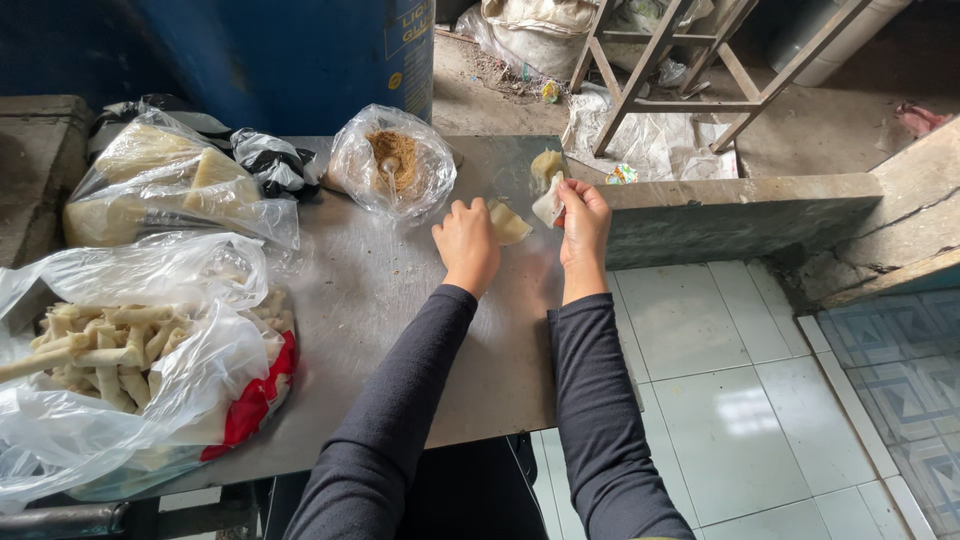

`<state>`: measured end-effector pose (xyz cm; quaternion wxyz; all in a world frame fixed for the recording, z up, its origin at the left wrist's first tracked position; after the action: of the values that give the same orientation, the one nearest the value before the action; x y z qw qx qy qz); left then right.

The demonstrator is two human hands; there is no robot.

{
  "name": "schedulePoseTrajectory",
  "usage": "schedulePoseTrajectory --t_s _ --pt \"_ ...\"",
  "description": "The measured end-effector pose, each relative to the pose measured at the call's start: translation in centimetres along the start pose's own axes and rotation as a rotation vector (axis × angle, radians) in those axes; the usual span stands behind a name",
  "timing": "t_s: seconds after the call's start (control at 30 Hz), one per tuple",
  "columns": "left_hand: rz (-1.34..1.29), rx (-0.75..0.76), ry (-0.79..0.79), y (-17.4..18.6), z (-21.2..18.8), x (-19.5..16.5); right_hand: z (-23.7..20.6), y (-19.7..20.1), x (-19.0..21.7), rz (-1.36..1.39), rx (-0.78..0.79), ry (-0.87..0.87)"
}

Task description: The person takes a triangular dough wrapper, spoons brown filling from a plastic bag onto it, folds the wrapper over into a closed triangle, and places the folded pastry into a plastic bag already holding many similar folded pieces.

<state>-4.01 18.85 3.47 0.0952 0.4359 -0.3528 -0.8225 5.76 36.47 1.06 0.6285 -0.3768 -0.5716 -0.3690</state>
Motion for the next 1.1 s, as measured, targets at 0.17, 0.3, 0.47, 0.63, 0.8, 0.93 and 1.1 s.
schedulePoseTrajectory --t_s 0.17,0.3,0.47,0.63,0.8,0.93,1.1 --pt "-0.227 0.037 0.057 -0.4 0.2 1.6 0.2 0.1 -0.3 0.004 0.003 -0.005" --pt "-0.224 0.134 0.155 -0.7 0.2 2.7 0.2 0.1 -0.5 0.001 0.006 -0.006" --pt "-0.308 0.145 0.174 0.1 0.1 3.3 0.4 0.2 -1.1 0.122 0.054 -0.070" --pt "-0.342 0.216 0.180 2.1 0.2 6.5 0.4 -0.4 -1.7 0.081 0.118 -0.080" --pt "-0.319 0.234 0.129 5.0 -0.4 9.9 0.3 -0.9 -2.0 0.029 0.140 -0.049" --pt "-0.196 0.263 0.183 7.9 -1.0 13.3 -0.4 -2.8 -1.8 -0.098 0.208 0.062" --pt "-0.227 0.292 0.288 9.2 -2.2 15.5 -5.3 -7.8 -0.9 -0.576 0.524 0.329"
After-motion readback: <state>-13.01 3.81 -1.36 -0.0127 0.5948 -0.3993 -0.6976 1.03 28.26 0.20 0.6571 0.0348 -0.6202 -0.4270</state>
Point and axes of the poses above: each hand's wrist, its own z-axis towards the middle knuckle, its own y-axis out of the back of the hand, x = y × z, the point moved 7 cm from there along z, towards the middle knuckle, and after that the axes turned 12 degrees about -z, right-handed, at the moved point
